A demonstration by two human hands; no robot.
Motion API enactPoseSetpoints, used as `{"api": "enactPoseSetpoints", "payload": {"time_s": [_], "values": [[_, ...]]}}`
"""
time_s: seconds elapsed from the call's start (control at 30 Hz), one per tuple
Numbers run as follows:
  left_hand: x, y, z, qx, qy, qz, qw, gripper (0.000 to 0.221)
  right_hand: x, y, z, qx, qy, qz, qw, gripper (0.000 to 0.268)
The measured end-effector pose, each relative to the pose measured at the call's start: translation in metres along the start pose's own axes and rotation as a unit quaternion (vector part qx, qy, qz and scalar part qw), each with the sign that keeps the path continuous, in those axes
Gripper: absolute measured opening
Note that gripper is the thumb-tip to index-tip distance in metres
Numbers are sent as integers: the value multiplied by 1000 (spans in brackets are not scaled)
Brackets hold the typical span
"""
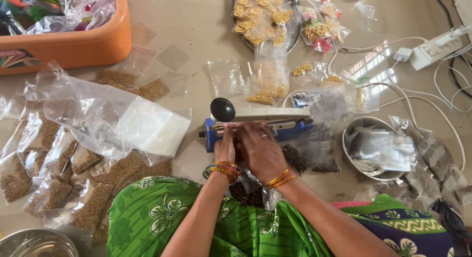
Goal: The person seals small plastic bags containing seeds or beads using a heat sealer.
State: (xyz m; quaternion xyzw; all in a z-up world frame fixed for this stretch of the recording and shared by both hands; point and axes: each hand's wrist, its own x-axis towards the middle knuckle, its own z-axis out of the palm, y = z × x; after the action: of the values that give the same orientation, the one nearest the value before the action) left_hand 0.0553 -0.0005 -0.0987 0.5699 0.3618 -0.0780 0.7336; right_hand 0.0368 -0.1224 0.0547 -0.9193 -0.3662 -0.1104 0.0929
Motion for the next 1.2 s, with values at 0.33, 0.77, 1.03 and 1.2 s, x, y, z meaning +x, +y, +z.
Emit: {"api": "enactPoseSetpoints", "payload": {"time_s": [0.33,0.77,1.03,1.2], "values": [[-87,76,-26,-63,-165,29,984,26,-52,96,-61,-21,-25,282,959,26],[-114,59,-13,481,-130,506,704,29,-64,94,-38,-143,-201,381,891,51],[-112,65,-12,436,-139,485,745,43,-54,87,-61,-69,-203,319,923,17],[-108,60,1,240,-227,437,837,41,-36,66,-75,134,-148,144,969,17]]}}
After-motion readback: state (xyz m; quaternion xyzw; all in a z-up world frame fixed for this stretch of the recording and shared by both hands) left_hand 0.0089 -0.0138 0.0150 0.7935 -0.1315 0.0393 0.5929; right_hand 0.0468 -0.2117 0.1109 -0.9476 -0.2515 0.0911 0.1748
